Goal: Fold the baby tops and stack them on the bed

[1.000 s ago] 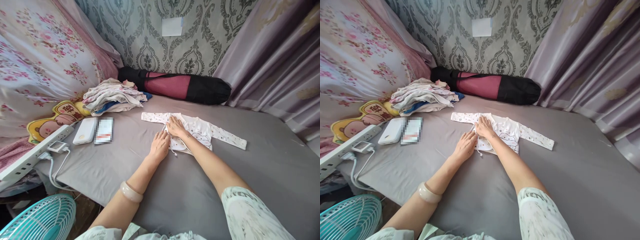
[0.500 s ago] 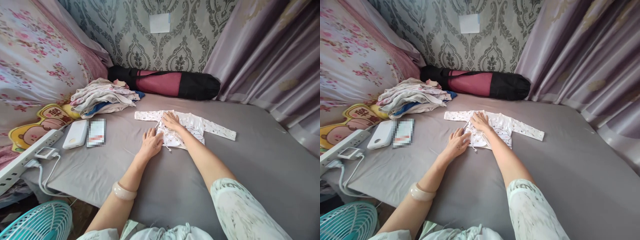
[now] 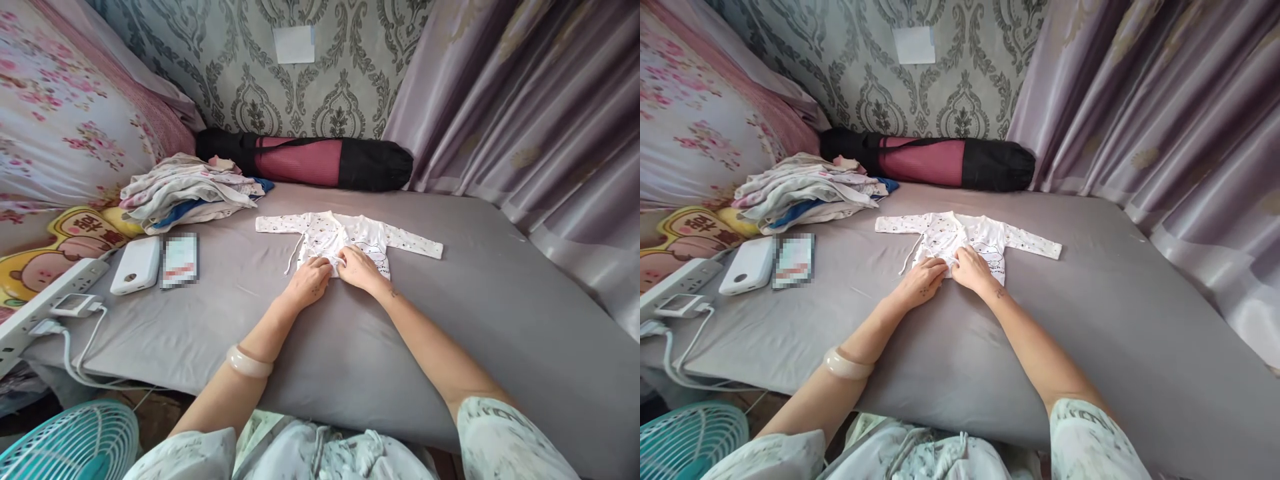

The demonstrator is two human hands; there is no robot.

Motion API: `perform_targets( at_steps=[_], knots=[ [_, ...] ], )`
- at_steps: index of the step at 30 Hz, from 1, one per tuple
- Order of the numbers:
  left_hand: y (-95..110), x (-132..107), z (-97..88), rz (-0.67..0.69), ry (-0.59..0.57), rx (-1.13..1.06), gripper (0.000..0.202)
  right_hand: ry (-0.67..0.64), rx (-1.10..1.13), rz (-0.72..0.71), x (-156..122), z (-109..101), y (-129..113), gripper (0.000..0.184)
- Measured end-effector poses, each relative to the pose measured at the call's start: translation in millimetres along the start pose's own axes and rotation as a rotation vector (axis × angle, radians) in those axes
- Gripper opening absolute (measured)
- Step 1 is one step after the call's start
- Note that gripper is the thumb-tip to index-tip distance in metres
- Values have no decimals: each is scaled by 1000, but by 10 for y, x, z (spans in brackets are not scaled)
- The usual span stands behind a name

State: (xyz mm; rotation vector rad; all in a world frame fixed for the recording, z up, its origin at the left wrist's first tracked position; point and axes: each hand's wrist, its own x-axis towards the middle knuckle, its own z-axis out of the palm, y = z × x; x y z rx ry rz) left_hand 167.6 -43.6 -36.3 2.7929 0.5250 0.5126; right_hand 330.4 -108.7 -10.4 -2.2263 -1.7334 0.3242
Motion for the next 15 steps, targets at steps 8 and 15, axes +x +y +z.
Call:
perform_targets(
  at_steps=[8, 15],
  knots=[
    [-29, 0, 8, -144, 41, -109, 39, 35, -72, -67, -127, -15, -115, 30],
    [-42, 253, -40, -287, 68, -6, 40, 47, -54, -72, -113, -195, 54, 41]
  ],
)
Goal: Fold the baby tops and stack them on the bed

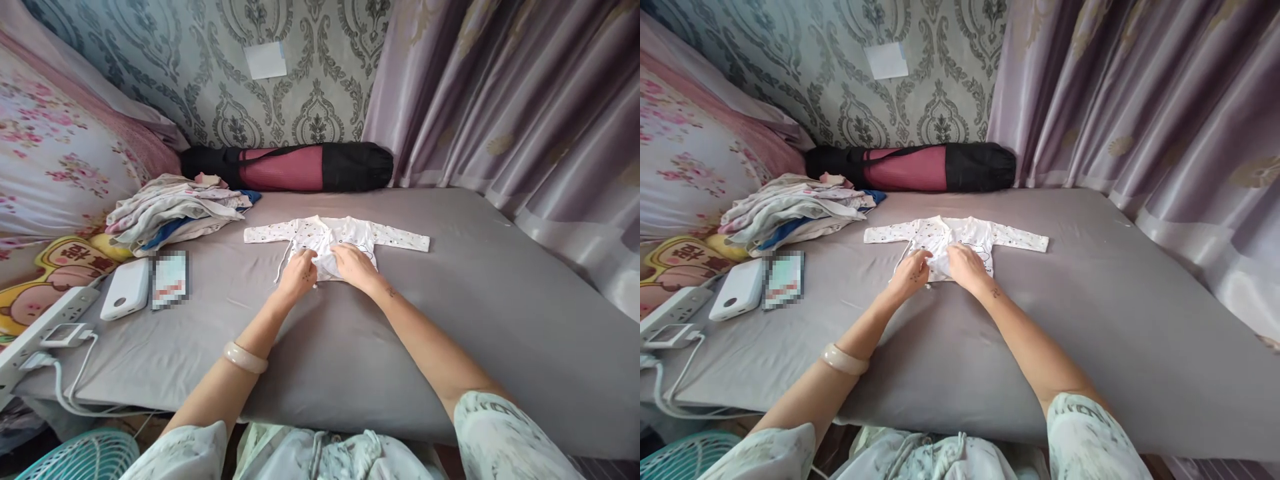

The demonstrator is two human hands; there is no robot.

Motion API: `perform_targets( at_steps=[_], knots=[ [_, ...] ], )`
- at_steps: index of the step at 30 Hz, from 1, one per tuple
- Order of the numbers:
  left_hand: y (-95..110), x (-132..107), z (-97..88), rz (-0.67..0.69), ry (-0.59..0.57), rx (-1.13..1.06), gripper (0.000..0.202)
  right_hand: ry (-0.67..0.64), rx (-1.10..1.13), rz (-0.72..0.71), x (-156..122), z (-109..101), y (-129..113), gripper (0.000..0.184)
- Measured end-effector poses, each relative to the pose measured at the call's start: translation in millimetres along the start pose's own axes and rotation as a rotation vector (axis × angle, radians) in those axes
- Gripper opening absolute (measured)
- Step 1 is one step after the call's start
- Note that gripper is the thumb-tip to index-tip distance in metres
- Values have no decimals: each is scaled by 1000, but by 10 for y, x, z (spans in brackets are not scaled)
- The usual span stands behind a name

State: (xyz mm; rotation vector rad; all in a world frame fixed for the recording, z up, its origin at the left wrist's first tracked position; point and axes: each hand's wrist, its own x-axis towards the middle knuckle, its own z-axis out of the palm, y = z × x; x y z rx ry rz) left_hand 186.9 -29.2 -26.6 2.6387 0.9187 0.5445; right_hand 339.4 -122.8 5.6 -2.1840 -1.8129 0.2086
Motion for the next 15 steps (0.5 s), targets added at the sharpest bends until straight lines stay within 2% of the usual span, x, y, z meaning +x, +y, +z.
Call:
perform_targets(
  at_steps=[3, 6, 10, 15],
  knots=[
    [119, 249, 40, 102, -61, 60, 41, 107, -67, 137, 70, 41, 230, 49],
    [234, 485, 146, 170, -167, 129, 41, 90, -115, 241, 100, 129, 404, 56],
    [243, 642, 300, 114, -225, 246, 50, 5, -107, 270, 90, 208, 475, 65],
    [118, 615, 387, 27, -271, 259, 62, -57, -130, 254, 56, 254, 469, 66]
  ],
)
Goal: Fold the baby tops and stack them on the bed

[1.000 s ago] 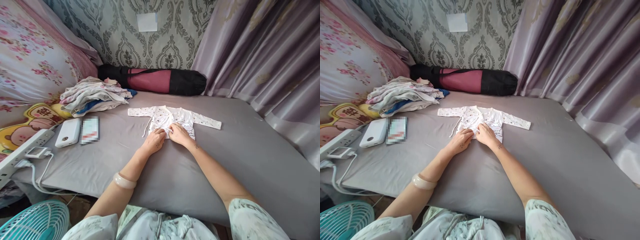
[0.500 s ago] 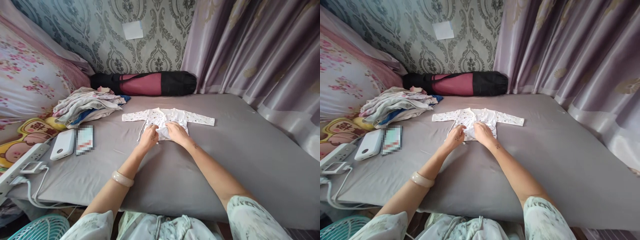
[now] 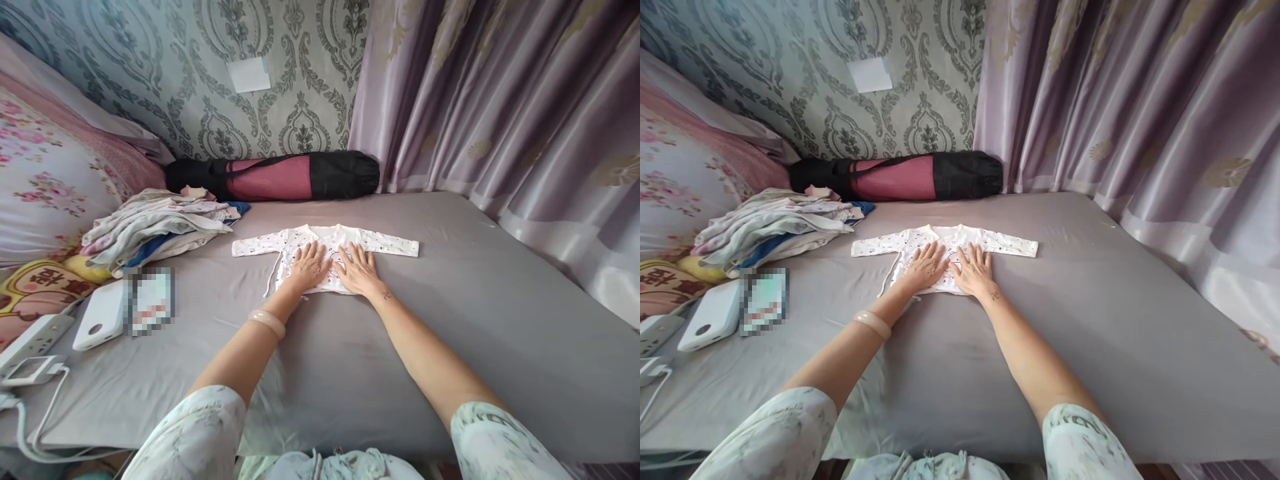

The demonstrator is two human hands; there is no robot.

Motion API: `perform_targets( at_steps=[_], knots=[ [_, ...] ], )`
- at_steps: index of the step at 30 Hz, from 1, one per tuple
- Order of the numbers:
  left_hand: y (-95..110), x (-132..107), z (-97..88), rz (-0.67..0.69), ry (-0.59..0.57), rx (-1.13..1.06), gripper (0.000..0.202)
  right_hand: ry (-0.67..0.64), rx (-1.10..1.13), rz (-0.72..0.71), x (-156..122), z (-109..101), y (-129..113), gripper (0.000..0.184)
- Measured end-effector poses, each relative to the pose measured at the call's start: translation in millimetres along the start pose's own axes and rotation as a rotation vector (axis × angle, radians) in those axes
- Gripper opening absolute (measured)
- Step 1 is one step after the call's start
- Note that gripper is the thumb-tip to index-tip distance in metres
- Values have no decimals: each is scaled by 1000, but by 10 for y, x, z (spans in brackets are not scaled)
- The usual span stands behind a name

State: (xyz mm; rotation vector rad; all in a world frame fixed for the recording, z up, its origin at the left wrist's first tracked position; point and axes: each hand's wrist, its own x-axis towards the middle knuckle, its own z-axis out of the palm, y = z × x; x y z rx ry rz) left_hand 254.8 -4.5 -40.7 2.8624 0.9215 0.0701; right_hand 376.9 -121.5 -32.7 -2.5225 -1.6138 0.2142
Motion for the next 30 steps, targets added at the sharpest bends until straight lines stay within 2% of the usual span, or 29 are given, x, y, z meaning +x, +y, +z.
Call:
perform_targets(
  at_steps=[5, 10, 14, 17, 23, 27, 30],
  knots=[
    [5, -14, 25, -26, 13, -7, 65, -4, -7, -12, -1, 14, 17, 64],
    [90, 66, -39, -61, -3, 39, 60, -17, -1, -8, -15, -13, 9, 64],
    [108, 119, -50, 92, 110, 90, 54, 14, 3, -31, -39, -23, -5, 60],
    [81, 108, 3, 151, 92, 52, 53, 13, -1, -40, -41, -6, -3, 59],
    [44, 83, 63, 81, 68, -18, 57, 31, -22, -36, -25, 28, 18, 58],
    [52, 143, -1, 42, 71, -51, 48, 22, -32, -38, -39, -2, -2, 58],
    [54, 204, -45, 43, 128, -25, 41, 82, -60, -87, -64, -15, -63, 58]
  ],
)
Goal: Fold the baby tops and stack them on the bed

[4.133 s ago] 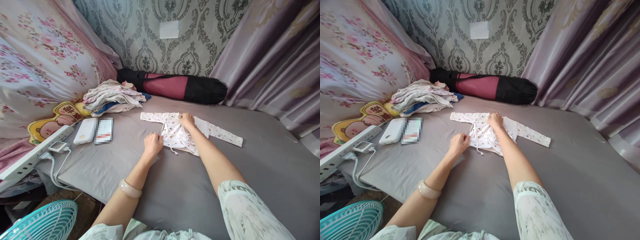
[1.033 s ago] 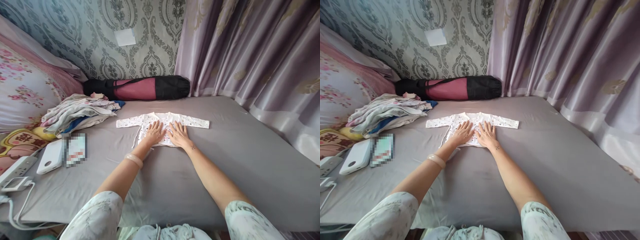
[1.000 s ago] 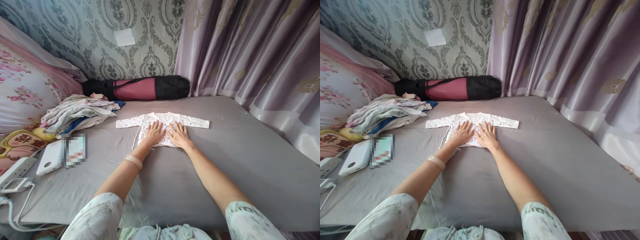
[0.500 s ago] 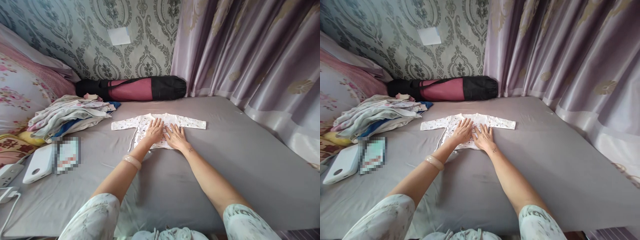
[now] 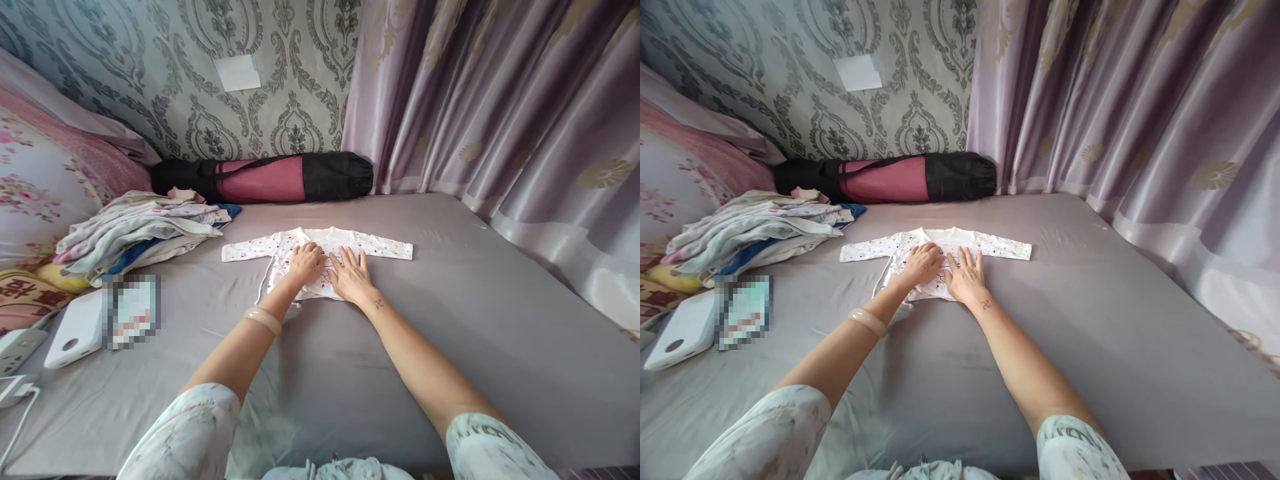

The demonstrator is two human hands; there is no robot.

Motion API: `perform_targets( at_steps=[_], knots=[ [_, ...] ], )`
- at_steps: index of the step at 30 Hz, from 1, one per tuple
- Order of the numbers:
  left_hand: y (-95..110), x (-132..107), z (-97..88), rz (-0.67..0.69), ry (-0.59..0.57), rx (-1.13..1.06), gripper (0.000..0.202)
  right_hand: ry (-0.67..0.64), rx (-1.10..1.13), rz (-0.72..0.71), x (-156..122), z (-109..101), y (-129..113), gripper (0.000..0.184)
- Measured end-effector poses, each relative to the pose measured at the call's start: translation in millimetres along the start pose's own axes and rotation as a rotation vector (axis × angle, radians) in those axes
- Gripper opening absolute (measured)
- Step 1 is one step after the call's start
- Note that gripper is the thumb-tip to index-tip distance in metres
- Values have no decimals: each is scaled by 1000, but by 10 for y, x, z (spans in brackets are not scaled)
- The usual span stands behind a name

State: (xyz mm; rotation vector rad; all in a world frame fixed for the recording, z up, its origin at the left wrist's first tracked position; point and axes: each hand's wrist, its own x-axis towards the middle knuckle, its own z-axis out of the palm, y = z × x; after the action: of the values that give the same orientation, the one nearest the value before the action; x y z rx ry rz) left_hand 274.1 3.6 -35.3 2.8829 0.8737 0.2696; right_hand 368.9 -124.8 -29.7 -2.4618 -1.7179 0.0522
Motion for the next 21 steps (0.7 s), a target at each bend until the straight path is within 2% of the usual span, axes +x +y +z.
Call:
perform_targets(
  at_steps=[3, 7, 11, 14, 17, 19, 21],
  knots=[
    [-24, 30, 21, 26, 31, 56, 46, 4, 17, -56, -17, 25, -79, 62],
    [-74, 20, 97, 35, -27, 91, 53, -91, 50, -50, -32, 80, -135, 65],
    [-99, 47, 101, 25, -31, 43, 50, -94, 58, -41, -34, 89, -131, 65],
    [-150, 130, 50, -23, 62, -36, 41, -90, 61, -44, -34, 86, -122, 65],
    [-274, 270, 4, -157, 179, -52, 45, -82, 65, -55, -40, 82, -117, 60],
    [-390, 379, -3, -226, 134, -16, 51, -74, 67, -61, -48, 74, -118, 57],
    [-509, 481, 18, -243, 9, 26, 57, -78, 73, -61, -56, 58, -121, 56]
  ],
)
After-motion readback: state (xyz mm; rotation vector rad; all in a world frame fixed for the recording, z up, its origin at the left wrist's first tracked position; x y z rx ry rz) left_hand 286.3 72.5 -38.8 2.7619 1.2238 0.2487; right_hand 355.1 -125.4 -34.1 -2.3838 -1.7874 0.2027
